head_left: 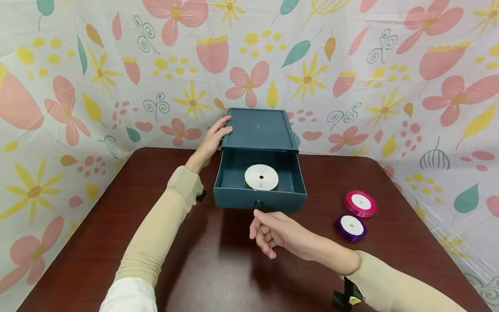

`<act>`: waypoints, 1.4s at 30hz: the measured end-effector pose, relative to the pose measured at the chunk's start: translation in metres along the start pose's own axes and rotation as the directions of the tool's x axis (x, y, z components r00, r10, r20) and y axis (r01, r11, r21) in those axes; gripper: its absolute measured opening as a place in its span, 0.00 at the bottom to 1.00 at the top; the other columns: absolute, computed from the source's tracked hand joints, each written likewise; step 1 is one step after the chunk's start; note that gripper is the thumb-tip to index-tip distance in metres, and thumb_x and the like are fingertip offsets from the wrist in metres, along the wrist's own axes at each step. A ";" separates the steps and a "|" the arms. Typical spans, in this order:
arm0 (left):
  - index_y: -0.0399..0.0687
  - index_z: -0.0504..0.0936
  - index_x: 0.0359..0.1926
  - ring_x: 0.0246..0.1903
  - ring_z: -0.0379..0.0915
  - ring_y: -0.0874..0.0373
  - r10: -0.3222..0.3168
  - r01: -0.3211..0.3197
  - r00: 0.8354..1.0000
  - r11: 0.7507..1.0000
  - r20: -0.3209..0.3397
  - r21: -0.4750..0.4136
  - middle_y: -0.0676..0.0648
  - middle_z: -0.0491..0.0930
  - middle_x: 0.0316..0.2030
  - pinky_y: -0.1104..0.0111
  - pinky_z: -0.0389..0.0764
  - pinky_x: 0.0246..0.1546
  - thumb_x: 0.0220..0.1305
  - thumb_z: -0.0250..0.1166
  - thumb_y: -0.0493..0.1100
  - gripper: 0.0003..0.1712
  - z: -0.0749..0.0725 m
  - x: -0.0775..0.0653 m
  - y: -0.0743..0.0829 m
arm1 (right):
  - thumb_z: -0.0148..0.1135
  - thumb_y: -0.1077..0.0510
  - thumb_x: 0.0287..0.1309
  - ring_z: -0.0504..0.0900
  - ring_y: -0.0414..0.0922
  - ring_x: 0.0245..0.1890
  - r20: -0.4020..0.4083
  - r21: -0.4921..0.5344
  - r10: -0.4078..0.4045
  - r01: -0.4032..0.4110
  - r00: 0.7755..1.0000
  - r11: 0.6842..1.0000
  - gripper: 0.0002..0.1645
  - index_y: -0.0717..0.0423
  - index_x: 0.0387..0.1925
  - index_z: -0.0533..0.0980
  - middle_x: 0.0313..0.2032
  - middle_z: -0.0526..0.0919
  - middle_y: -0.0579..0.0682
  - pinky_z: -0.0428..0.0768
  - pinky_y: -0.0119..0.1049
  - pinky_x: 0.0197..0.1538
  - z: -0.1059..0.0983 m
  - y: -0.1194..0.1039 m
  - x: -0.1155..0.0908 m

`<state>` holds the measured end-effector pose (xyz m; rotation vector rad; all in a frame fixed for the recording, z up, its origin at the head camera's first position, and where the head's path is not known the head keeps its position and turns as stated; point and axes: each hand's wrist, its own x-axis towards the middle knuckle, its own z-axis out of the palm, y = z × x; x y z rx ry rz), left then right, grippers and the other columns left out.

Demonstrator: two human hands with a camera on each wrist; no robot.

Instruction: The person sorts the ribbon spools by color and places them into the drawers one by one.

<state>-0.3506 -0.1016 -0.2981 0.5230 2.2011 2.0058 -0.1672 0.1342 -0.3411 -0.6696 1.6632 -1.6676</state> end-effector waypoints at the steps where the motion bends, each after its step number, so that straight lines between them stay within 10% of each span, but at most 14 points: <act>1: 0.57 0.50 0.76 0.71 0.56 0.47 -0.001 0.001 1.000 1.000 0.000 0.004 0.49 0.43 0.77 0.50 0.62 0.68 0.75 0.46 0.49 0.32 0.000 0.000 0.000 | 0.36 0.45 0.76 0.72 0.38 0.15 -0.010 0.009 -0.006 0.006 1.000 1.000 0.28 0.62 0.36 0.73 0.19 0.75 0.45 0.74 0.29 0.25 0.001 0.001 0.001; 20: 0.57 0.50 0.76 0.72 0.54 0.46 0.007 -0.007 1.000 1.000 -0.005 0.005 0.49 0.41 0.77 0.50 0.62 0.68 0.75 0.46 0.50 0.33 -0.001 0.000 0.000 | 0.45 0.50 0.74 0.67 0.38 0.17 -0.135 0.110 -0.039 0.054 0.990 0.992 0.20 0.54 0.25 0.66 0.15 0.65 0.43 0.69 0.31 0.26 0.007 0.001 0.004; 42: 0.58 0.50 0.76 0.72 0.54 0.46 -0.004 0.004 1.000 1.000 -0.005 0.018 0.49 0.40 0.77 0.50 0.61 0.69 0.75 0.46 0.50 0.32 0.000 -0.001 0.001 | 0.47 0.51 0.73 0.68 0.39 0.16 -0.207 -0.061 -0.111 0.100 0.972 0.993 0.21 0.58 0.24 0.65 0.15 0.67 0.44 0.72 0.33 0.25 0.007 0.009 0.006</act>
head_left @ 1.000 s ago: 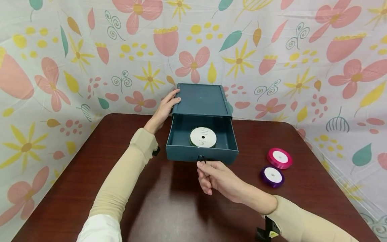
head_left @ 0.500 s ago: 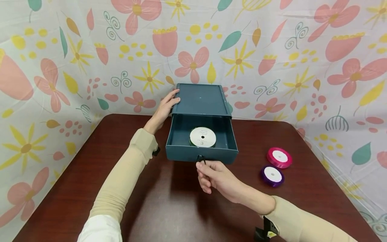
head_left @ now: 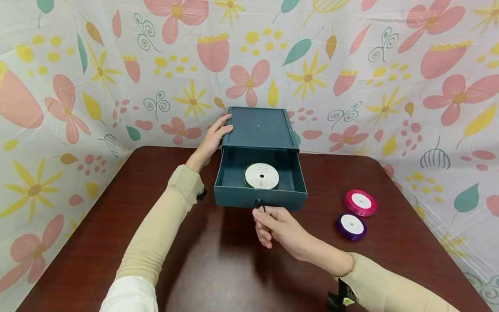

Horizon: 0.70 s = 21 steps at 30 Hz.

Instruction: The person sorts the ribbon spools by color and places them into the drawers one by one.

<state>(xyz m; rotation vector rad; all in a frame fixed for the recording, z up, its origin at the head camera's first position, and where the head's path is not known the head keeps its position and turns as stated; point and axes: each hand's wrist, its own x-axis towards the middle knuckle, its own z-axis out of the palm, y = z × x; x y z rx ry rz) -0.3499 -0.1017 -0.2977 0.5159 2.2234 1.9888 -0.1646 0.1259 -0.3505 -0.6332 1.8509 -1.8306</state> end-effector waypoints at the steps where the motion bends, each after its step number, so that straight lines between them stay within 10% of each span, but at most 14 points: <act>1: 0.58 0.50 0.76 0.72 0.54 0.46 0.000 0.000 1.000 1.000 0.001 -0.001 0.49 0.40 0.77 0.50 0.61 0.69 0.75 0.46 0.50 0.32 0.000 0.000 0.000 | 0.47 0.51 0.73 0.68 0.39 0.16 -0.001 -0.001 0.000 0.000 1.000 1.000 0.21 0.58 0.24 0.65 0.15 0.67 0.44 0.72 0.33 0.25 0.000 0.000 0.000; 21: 0.58 0.51 0.76 0.74 0.49 0.46 0.002 -0.002 1.000 1.000 -0.002 0.016 0.48 0.40 0.77 0.50 0.58 0.70 0.75 0.46 0.50 0.32 -0.001 0.001 -0.001 | 0.48 0.49 0.73 0.67 0.40 0.17 -0.059 -0.033 -0.011 0.009 0.998 0.999 0.23 0.58 0.23 0.63 0.15 0.65 0.46 0.70 0.34 0.26 -0.011 -0.006 0.011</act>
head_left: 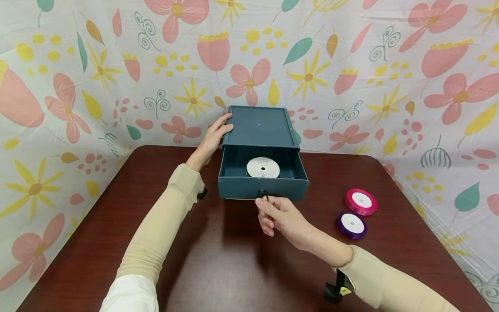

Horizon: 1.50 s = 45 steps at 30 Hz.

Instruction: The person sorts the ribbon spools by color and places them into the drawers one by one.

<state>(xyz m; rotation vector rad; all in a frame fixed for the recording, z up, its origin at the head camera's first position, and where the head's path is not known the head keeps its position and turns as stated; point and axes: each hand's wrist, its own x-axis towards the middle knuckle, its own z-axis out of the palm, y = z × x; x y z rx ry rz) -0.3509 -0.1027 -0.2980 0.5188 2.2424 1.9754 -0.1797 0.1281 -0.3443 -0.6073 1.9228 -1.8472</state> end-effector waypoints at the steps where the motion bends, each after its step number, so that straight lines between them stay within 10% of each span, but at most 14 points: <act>1: 0.58 0.51 0.76 0.74 0.49 0.46 -0.001 0.001 1.000 1.000 0.000 -0.004 0.48 0.40 0.77 0.50 0.59 0.70 0.75 0.46 0.50 0.32 0.000 0.000 0.000 | 0.48 0.49 0.73 0.67 0.40 0.17 -0.002 0.001 -0.001 0.001 1.000 1.000 0.22 0.58 0.23 0.63 0.15 0.65 0.46 0.70 0.34 0.26 -0.001 0.000 0.001; 45: 0.56 0.51 0.76 0.74 0.49 0.46 0.018 -0.018 1.000 1.000 0.001 -0.008 0.48 0.41 0.77 0.51 0.59 0.70 0.75 0.46 0.49 0.33 0.000 -0.001 0.000 | 0.49 0.45 0.71 0.66 0.42 0.17 -0.120 0.018 -0.027 0.029 0.992 0.999 0.25 0.57 0.22 0.64 0.14 0.63 0.46 0.70 0.34 0.27 -0.013 0.007 0.032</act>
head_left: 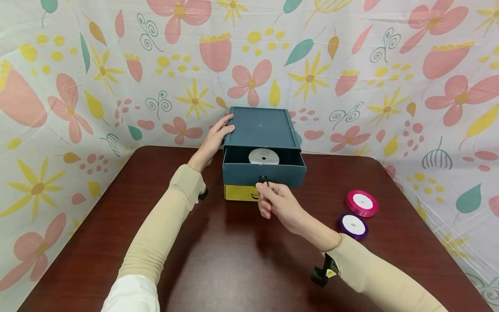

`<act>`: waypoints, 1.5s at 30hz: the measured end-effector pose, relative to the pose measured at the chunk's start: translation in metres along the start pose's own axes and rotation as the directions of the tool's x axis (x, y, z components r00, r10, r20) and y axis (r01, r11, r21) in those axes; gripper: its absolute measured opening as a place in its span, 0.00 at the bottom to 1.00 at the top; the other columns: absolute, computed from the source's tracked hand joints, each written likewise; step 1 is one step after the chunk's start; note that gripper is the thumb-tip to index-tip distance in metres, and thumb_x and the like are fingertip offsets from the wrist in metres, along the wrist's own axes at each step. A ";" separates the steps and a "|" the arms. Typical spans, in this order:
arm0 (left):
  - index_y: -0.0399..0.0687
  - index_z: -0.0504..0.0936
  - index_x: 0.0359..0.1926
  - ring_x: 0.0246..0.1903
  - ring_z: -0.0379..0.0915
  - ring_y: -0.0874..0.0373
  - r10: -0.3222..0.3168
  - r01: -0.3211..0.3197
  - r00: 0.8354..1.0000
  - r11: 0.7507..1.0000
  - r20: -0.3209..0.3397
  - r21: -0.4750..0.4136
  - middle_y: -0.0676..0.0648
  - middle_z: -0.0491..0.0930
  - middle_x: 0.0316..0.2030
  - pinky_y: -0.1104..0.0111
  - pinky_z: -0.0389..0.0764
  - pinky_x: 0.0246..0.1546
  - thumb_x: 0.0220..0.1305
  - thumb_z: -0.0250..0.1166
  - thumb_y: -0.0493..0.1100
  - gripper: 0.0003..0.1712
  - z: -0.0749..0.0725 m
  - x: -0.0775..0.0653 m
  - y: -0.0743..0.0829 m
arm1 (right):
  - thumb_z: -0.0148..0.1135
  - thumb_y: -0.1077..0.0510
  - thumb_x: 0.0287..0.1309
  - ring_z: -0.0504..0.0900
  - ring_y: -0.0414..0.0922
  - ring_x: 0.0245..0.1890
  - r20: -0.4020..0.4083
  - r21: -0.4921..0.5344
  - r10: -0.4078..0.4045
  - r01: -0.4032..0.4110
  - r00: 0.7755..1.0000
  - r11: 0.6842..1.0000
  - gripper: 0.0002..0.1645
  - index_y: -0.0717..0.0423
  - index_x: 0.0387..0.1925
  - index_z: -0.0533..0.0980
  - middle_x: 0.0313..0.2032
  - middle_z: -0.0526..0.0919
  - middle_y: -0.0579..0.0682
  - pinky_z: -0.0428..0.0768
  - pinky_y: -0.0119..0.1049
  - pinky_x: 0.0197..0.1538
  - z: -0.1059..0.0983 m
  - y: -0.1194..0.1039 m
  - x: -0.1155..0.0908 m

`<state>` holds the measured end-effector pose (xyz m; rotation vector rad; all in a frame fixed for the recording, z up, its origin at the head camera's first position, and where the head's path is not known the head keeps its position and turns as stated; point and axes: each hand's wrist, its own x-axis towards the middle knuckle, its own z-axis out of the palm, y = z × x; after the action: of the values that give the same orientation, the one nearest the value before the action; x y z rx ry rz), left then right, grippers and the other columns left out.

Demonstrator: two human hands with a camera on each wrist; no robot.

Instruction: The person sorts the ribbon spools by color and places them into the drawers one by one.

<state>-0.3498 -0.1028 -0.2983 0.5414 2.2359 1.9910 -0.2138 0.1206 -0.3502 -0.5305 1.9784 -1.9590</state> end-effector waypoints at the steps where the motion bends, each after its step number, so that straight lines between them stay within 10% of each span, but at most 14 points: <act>1: 0.56 0.51 0.76 0.74 0.49 0.46 0.001 -0.001 1.000 1.000 0.000 0.001 0.48 0.41 0.77 0.51 0.59 0.70 0.75 0.46 0.49 0.33 0.000 0.000 0.000 | 0.50 0.45 0.71 0.66 0.42 0.17 -0.004 0.002 -0.001 0.001 1.000 1.000 0.25 0.57 0.22 0.64 0.14 0.63 0.46 0.70 0.34 0.27 0.000 0.000 0.001; 45: 0.55 0.51 0.76 0.75 0.46 0.47 -0.001 0.001 1.000 0.999 -0.001 -0.043 0.47 0.40 0.77 0.51 0.57 0.71 0.75 0.47 0.49 0.32 0.000 0.001 -0.002 | 0.47 0.45 0.72 0.66 0.42 0.17 -0.078 0.019 0.006 -0.004 0.997 1.000 0.25 0.58 0.23 0.63 0.15 0.62 0.46 0.67 0.33 0.28 -0.011 0.001 0.042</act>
<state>-0.3512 -0.1023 -0.3000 0.5340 2.1877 2.0345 -0.2561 0.1110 -0.3489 -0.4507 2.0032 -2.0220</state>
